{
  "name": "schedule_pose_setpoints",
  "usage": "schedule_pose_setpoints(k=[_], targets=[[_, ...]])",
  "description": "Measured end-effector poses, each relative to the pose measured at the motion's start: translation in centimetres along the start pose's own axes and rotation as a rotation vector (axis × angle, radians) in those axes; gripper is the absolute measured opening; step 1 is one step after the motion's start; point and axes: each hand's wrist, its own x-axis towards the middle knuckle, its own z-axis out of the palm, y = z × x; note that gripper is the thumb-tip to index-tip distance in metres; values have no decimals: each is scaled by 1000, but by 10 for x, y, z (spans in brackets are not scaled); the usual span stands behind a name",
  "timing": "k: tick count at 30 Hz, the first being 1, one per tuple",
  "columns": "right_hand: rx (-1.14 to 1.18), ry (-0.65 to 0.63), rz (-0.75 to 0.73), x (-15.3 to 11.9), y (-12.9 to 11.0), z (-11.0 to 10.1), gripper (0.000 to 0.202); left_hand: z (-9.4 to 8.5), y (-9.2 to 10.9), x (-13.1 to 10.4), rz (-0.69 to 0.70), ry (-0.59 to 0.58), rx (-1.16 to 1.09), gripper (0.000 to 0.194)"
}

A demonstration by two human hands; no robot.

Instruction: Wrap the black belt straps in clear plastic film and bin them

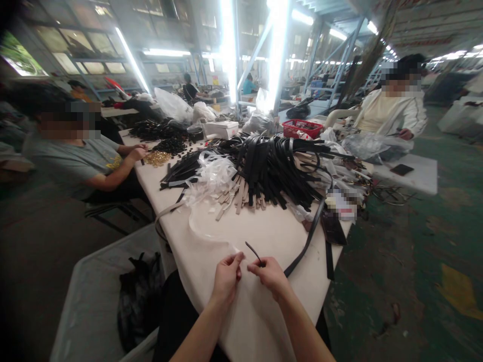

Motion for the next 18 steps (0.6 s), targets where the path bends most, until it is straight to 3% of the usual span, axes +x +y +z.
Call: schedule_pose_setpoints(k=[3,6,10,13,18], targets=[[5,40,-36,0,2,1,42,-3,1,0,-66,-155,16,51],[14,2,-43,-3,0,2,52,-7,-2,-1,-84,-278,-4,46],[41,-2,-146,-18,-4,3,55,-9,0,7,-65,-179,-178,41],[-82,55,-239,-31,-4,2,53,-8,5,11,-80,-90,-282,39],[-296,80,-198,-40,-2,2,54,-5,9,10,-85,-64,-321,41]])
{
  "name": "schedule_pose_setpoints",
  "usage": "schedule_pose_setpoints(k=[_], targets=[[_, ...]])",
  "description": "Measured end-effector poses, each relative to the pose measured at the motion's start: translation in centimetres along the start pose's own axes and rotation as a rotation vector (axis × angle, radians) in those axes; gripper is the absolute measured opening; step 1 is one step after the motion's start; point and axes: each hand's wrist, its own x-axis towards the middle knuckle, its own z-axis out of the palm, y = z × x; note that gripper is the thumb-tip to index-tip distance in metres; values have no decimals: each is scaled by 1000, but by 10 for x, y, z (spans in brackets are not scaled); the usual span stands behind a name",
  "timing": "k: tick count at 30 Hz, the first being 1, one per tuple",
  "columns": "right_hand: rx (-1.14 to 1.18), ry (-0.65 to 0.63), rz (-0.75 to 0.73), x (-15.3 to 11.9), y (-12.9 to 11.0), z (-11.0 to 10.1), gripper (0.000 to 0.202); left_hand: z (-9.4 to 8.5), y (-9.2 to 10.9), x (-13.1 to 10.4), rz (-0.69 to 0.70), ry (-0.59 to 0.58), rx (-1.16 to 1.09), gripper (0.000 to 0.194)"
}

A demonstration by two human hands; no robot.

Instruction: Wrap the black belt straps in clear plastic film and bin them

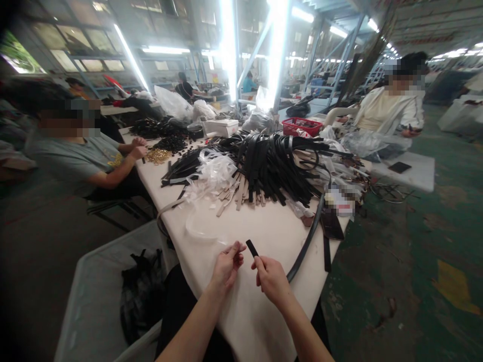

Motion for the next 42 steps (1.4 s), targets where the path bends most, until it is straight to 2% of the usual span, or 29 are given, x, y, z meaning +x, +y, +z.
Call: schedule_pose_setpoints(k=[5,10,20,26,29,31,35,37,39,41,42], targets=[[-102,-28,0,2,-4,2,50,0,-3,0,41,-27,38,46],[-140,-98,54,2,-6,1,49,-4,-1,-1,47,-119,133,47],[-134,-97,84,5,-6,4,49,-13,5,2,23,-26,69,48],[-106,-183,99,9,-6,8,53,-11,3,-8,34,-168,190,48],[-62,-267,75,11,-12,6,55,-12,3,-16,-13,-208,283,48],[-50,-309,27,10,-15,2,50,-16,7,-20,-29,-215,300,47],[-189,-271,-33,4,-13,-12,30,-27,18,-23,4,-121,308,47],[-212,-307,34,3,-10,-19,29,-31,20,-24,-17,-108,369,48],[-151,-397,106,4,-8,-25,31,-35,22,-30,-34,-128,466,49],[-58,-485,136,7,-7,-32,32,-38,26,-41,-27,-171,654,47],[-14,-525,141,9,-7,-36,33,-40,30,-48,22,-183,780,45]])
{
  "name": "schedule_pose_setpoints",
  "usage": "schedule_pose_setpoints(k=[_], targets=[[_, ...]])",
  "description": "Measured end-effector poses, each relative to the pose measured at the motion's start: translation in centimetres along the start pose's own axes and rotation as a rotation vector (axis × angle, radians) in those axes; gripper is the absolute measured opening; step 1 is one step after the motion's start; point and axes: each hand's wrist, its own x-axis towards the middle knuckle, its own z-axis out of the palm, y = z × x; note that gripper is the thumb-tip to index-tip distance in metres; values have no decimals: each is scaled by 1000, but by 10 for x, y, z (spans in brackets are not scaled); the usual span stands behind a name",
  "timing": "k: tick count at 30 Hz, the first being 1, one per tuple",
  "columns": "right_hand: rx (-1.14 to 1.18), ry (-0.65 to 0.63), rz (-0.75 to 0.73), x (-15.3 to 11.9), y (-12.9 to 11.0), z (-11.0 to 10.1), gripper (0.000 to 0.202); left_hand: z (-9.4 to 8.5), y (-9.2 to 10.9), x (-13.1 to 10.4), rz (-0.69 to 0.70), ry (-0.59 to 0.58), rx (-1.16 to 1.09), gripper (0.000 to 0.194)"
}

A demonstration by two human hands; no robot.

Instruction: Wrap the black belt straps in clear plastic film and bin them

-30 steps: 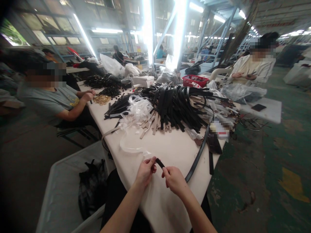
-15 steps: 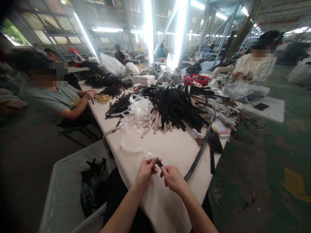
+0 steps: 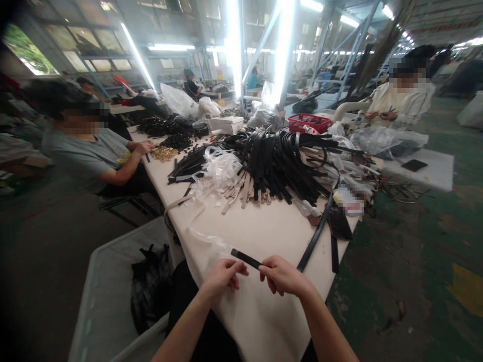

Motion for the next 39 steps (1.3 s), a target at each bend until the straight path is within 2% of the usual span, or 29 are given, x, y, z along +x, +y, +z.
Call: schedule_pose_setpoints(k=[2,4,5,6,8,9,11,14,17,21,25,29,32,34,35,37,39], targets=[[56,-69,-13,-2,-1,-9,33,-10,9,-13,194,82,293,37],[80,-126,-15,-5,-2,-16,32,-21,24,-17,494,186,590,29],[84,-147,-15,-6,-4,-18,32,-27,31,-14,635,196,730,34],[86,-160,-15,-5,-5,-20,33,-30,38,-8,739,162,864,38],[92,-175,-12,-1,-10,-20,33,-33,46,13,813,23,1082,27],[94,-173,-10,2,-14,-18,33,-31,47,24,796,-48,1146,18],[84,-162,-8,11,-21,-12,33,-23,42,43,720,-157,1184,15],[36,-159,-38,19,-29,-6,30,-9,28,55,693,-224,1107,11],[-76,-90,-69,15,-28,-10,27,-7,21,53,730,-189,1043,10],[-232,40,-28,8,-20,-15,29,-12,22,47,695,-126,1048,19],[-171,-24,-85,9,-20,-7,25,-6,19,46,701,-188,1028,19],[-209,5,-73,10,-23,-3,24,7,13,45,721,-108,959,27],[-229,41,-106,10,-21,-3,26,13,14,42,741,-189,971,40],[-220,16,-114,8,-16,-9,26,9,18,41,753,-208,1071,50],[-219,1,-102,6,-13,-12,27,6,21,40,740,-182,1137,50],[-243,8,-67,5,-6,-18,29,-1,24,40,651,-114,1268,39],[-260,42,-65,7,-2,-18,31,-2,25,41,546,-123,1357,24]])
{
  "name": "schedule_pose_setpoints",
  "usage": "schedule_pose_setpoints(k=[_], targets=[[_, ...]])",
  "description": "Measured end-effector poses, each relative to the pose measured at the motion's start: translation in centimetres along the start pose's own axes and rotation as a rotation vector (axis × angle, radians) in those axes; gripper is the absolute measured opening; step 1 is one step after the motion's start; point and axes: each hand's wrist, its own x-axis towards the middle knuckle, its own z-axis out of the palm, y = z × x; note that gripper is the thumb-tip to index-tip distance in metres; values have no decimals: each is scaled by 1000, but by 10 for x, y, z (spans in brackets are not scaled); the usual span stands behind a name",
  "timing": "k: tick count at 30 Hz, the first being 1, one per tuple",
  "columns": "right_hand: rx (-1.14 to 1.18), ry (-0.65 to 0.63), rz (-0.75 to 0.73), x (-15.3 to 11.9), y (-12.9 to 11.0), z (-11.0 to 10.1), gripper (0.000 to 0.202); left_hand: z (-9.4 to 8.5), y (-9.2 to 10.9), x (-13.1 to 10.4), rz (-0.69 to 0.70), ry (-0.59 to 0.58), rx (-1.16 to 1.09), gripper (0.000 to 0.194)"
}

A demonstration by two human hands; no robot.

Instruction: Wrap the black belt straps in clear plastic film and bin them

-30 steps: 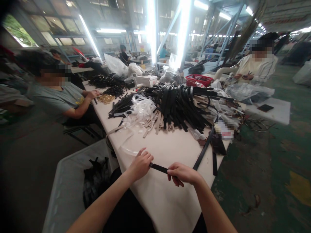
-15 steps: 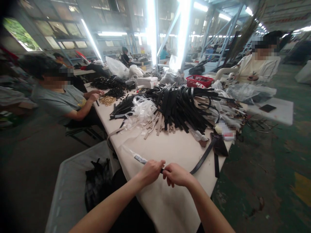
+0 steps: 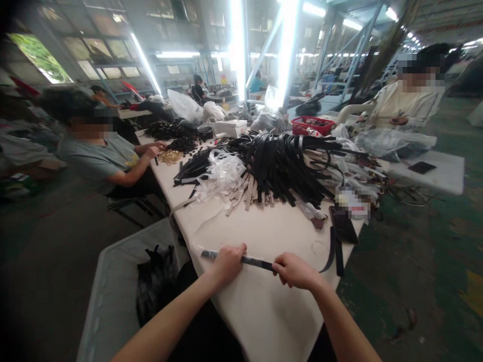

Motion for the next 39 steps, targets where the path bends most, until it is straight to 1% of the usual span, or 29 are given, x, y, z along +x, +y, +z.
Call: schedule_pose_setpoints(k=[2,3,4,6,9,11,13,14,16,18,19,21,23,25,28,30,31,32,33,34,35,36,38,39], targets=[[10,9,-38,5,1,5,32,3,3,2,33,-78,11,18],[22,-9,-53,7,2,7,32,5,4,2,70,-90,9,17],[30,-29,-58,8,3,8,31,6,6,3,99,-84,8,16],[29,-60,-38,8,6,9,28,7,7,3,96,-48,18,15],[7,-34,3,9,11,8,26,8,9,5,60,-38,26,18],[0,-2,-5,12,10,8,26,9,13,8,102,-64,-2,21],[7,2,-15,15,10,8,26,10,14,10,149,-53,-25,24],[20,-10,-15,16,10,6,26,10,13,11,140,-31,-23,26],[55,-41,-8,15,13,1,27,9,8,12,62,-3,6,29],[88,-64,-4,16,15,-2,27,7,4,14,-5,-25,29,29],[97,-70,-6,17,15,-3,27,7,4,15,-7,-51,26,27],[102,-72,-13,21,15,-3,27,7,5,19,51,-87,5,24],[107,-83,-18,24,15,-5,27,7,6,22,100,-73,-2,25],[102,-92,-10,24,17,-9,29,8,7,25,86,-38,8,26],[81,-87,-1,27,19,-12,29,13,18,31,62,-38,-22,28],[72,-78,-9,30,19,-12,27,17,28,36,110,-59,-78,27],[71,-77,-14,30,20,-14,26,18,30,37,145,-55,-100,29],[68,-78,-13,29,24,-17,26,18,27,36,169,-36,-112,33],[60,-78,-2,27,29,-23,26,16,17,33,173,-4,-109,38],[50,-76,20,22,36,-31,27,11,2,27,150,34,-90,44],[38,-68,49,16,44,-41,28,5,-19,19,100,76,-59,50],[23,-58,86,10,53,-52,28,-2,-44,8,19,108,-17,51],[-5,-45,154,-1,66,-71,29,-18,-95,-14,-154,135,90,43],[-12,-51,168,-3,69,-78,29,-26,-117,-23,-193,127,144,36]])
